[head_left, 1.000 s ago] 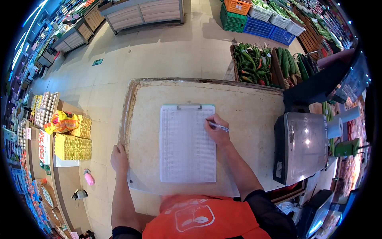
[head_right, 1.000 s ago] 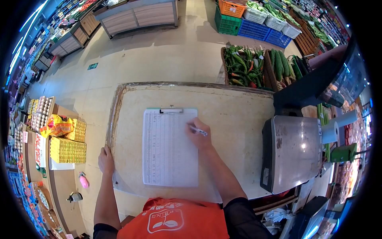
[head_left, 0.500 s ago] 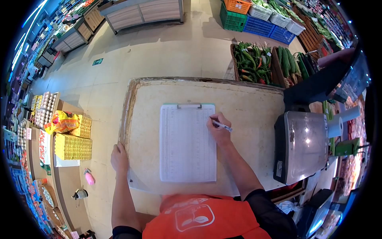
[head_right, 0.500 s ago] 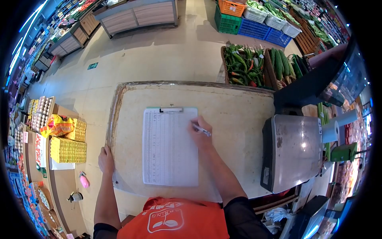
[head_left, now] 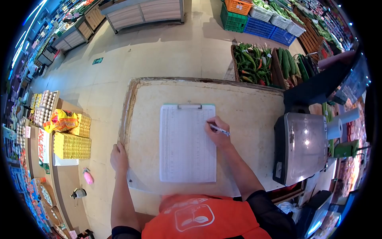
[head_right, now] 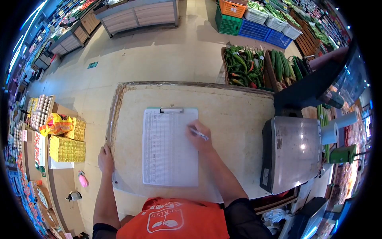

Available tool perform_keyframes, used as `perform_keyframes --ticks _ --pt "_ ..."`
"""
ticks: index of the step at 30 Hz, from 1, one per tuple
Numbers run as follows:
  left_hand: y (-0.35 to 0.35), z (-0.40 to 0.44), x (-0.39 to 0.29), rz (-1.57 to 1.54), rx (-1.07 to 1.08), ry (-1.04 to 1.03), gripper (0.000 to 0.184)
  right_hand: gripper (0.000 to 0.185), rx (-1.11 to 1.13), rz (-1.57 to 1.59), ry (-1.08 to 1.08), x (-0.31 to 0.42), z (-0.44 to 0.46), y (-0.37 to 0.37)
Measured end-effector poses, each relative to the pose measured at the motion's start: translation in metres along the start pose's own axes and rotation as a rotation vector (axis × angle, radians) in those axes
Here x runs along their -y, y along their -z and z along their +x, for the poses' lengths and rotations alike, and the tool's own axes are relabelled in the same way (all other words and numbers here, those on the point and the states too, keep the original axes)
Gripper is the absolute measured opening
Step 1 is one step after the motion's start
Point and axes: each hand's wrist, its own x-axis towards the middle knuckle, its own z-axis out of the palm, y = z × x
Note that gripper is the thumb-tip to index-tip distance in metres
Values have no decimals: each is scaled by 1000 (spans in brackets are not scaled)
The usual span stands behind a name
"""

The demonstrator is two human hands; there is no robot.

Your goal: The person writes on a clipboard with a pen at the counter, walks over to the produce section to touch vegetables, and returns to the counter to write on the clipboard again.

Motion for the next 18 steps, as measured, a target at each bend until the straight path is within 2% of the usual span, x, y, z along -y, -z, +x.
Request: perform_keyframes --ticks 18 --pt "3 -1 -2 9 21 11 51 11 14 -26 -15 -2 -2 -2"
